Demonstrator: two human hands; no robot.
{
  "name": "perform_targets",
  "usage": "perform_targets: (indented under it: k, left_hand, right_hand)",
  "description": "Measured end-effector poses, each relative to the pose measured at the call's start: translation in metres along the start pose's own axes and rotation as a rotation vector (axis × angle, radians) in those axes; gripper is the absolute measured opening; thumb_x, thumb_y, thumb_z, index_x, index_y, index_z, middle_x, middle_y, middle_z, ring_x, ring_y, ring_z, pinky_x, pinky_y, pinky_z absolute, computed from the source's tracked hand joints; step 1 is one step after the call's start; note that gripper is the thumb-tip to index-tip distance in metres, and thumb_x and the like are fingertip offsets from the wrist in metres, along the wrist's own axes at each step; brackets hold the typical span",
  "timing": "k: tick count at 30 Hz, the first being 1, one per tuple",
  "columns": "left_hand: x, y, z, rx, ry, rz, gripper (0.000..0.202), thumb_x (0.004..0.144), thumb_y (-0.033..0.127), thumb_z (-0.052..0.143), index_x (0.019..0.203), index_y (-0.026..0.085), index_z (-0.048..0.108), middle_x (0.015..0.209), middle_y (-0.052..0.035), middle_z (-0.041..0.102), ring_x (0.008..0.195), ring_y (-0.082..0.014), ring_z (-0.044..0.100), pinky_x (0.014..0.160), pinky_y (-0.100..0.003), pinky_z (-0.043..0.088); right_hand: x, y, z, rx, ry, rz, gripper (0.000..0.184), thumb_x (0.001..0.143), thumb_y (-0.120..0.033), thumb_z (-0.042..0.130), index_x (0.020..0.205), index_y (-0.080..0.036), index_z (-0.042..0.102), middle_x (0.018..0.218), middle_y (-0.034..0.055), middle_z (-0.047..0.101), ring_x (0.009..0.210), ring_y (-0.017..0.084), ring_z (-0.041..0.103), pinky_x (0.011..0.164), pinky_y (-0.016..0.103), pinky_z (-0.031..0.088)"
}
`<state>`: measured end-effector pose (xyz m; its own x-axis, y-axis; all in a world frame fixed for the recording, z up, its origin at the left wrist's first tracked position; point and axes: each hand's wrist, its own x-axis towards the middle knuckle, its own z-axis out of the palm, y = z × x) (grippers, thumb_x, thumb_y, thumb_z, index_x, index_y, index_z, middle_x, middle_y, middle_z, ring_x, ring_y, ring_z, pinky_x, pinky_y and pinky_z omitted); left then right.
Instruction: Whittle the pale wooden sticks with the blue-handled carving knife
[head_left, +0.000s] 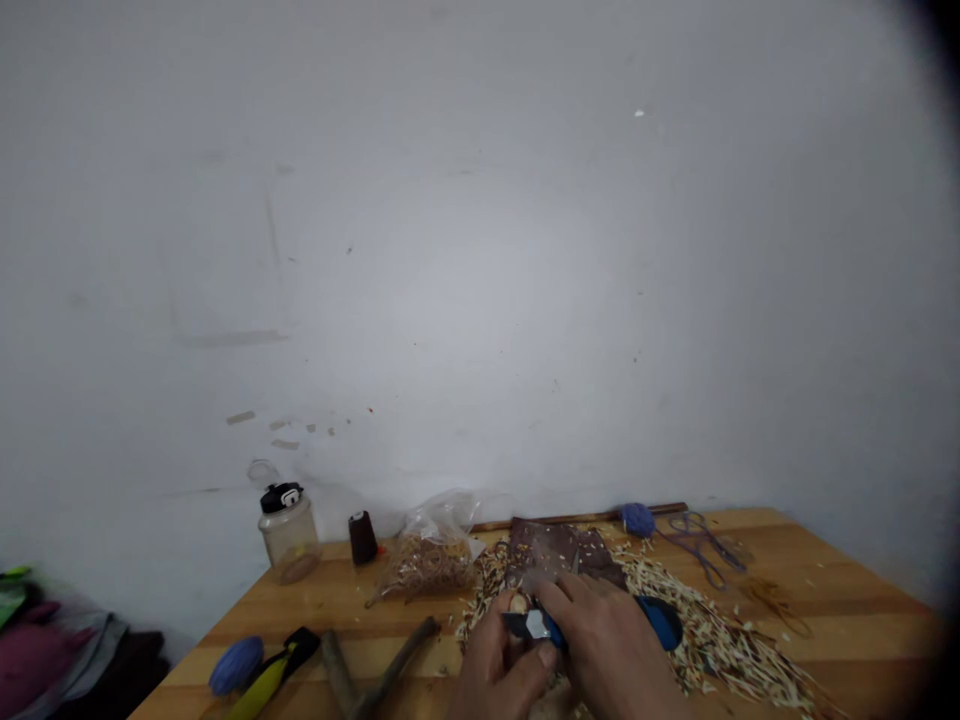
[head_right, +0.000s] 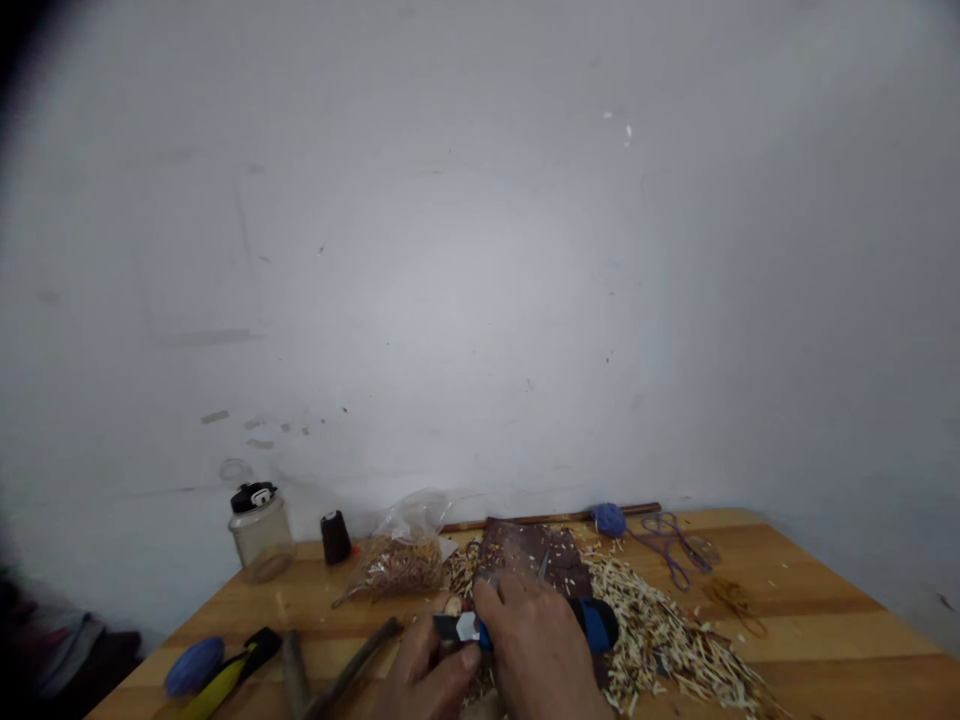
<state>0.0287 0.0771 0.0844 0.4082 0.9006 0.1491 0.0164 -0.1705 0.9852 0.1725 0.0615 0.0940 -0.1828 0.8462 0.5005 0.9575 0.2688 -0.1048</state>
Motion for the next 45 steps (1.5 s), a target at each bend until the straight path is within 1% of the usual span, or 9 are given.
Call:
perform_targets:
  k: [6, 9, 17, 22, 25, 31, 35, 40, 45]
  left_hand:
    - [0.002, 0.001, 0.001, 0.313, 0.187, 0.001, 0.044, 0.07, 0.058, 0.057, 0.085, 0.018, 0.061, 0.08, -0.0059, 0.068, 0.079, -0.0237, 0.057, 0.075, -0.031, 0.044]
    - [0.005, 0.0, 0.003, 0.404, 0.18, 0.031, 0.034, 0.075, 0.05, 0.053, 0.082, 0.018, 0.061, 0.077, -0.0053, 0.068, 0.074, -0.0227, 0.058, 0.071, -0.03, 0.043]
    - [0.005, -0.01, 0.006, 0.458, 0.312, 0.097, 0.033, 0.076, 0.048, 0.052, 0.081, 0.017, 0.061, 0.08, -0.0092, 0.069, 0.08, -0.0257, 0.06, 0.073, -0.03, 0.04]
    - [0.004, -0.007, 0.009, 0.514, 0.349, 0.08, 0.032, 0.083, 0.046, 0.043, 0.067, 0.02, 0.052, 0.059, -0.002, 0.056, 0.06, -0.019, 0.052, 0.059, -0.027, 0.036]
    - [0.005, -0.006, 0.009, 0.373, 0.368, 0.036, 0.034, 0.081, 0.05, 0.047, 0.064, 0.021, 0.047, 0.057, 0.0019, 0.049, 0.06, -0.0156, 0.047, 0.057, -0.024, 0.035]
    - [0.008, -0.015, 0.009, -0.055, 0.282, 0.006, 0.045, 0.066, 0.062, 0.062, 0.067, 0.019, 0.047, 0.055, 0.0071, 0.039, 0.051, -0.0087, 0.037, 0.049, -0.019, 0.03]
    - [0.008, -0.021, 0.008, -0.264, 0.145, -0.073, 0.043, 0.071, 0.061, 0.058, 0.072, 0.02, 0.048, 0.047, 0.0104, 0.031, 0.04, -0.0056, 0.024, 0.039, -0.018, 0.019]
    - [0.011, -0.024, 0.005, -0.208, 0.085, 0.032, 0.048, 0.072, 0.064, 0.055, 0.08, 0.017, 0.053, 0.043, 0.0099, 0.034, 0.038, -0.0055, 0.026, 0.038, -0.018, 0.018]
    - [0.012, -0.021, 0.003, -0.122, 0.023, 0.051, 0.053, 0.072, 0.068, 0.05, 0.086, 0.017, 0.051, 0.045, 0.0082, 0.042, 0.035, -0.0064, 0.032, 0.035, -0.018, 0.024]
  right_hand:
    - [0.001, -0.001, 0.001, 0.001, -0.033, 0.021, 0.03, 0.077, -0.003, 0.048, 0.091, -0.027, 0.061, 0.087, -0.0001, 0.064, 0.08, 0.017, 0.06, 0.067, 0.025, 0.035]
    - [0.001, -0.001, 0.006, 0.015, -0.02, 0.036, 0.031, 0.077, -0.003, 0.049, 0.092, -0.027, 0.061, 0.088, 0.0001, 0.065, 0.08, 0.016, 0.06, 0.067, 0.024, 0.035]
    - [0.002, -0.008, 0.008, 0.037, 0.002, 0.088, 0.031, 0.075, -0.006, 0.049, 0.095, -0.027, 0.062, 0.085, 0.0025, 0.066, 0.079, 0.016, 0.061, 0.068, 0.022, 0.038]
    - [0.003, 0.005, 0.01, -0.067, -0.044, 0.267, 0.035, 0.075, -0.003, 0.045, 0.097, -0.026, 0.061, 0.082, 0.0024, 0.068, 0.068, 0.015, 0.064, 0.057, 0.022, 0.036]
    - [0.002, 0.019, 0.008, -0.033, 0.004, 0.349, 0.041, 0.075, -0.003, 0.045, 0.104, -0.029, 0.059, 0.085, 0.001, 0.07, 0.073, 0.016, 0.066, 0.058, 0.022, 0.036]
    - [0.001, 0.021, -0.001, 0.18, 0.016, 0.278, 0.035, 0.078, -0.011, 0.043, 0.1, -0.031, 0.06, 0.086, -0.0023, 0.07, 0.078, 0.017, 0.065, 0.064, 0.023, 0.038]
    - [0.001, 0.011, -0.009, 0.283, -0.026, 0.176, 0.032, 0.075, -0.011, 0.045, 0.096, -0.029, 0.062, 0.091, -0.0013, 0.068, 0.082, 0.015, 0.063, 0.069, 0.022, 0.039]
    - [-0.001, 0.001, -0.011, 0.124, -0.074, 0.104, 0.028, 0.075, -0.011, 0.048, 0.093, -0.028, 0.062, 0.088, 0.0004, 0.066, 0.076, 0.014, 0.062, 0.064, 0.021, 0.038]
    - [-0.002, -0.001, -0.004, -0.027, -0.027, 0.036, 0.03, 0.073, -0.008, 0.054, 0.095, -0.027, 0.06, 0.086, 0.002, 0.065, 0.078, 0.017, 0.062, 0.065, 0.024, 0.038]
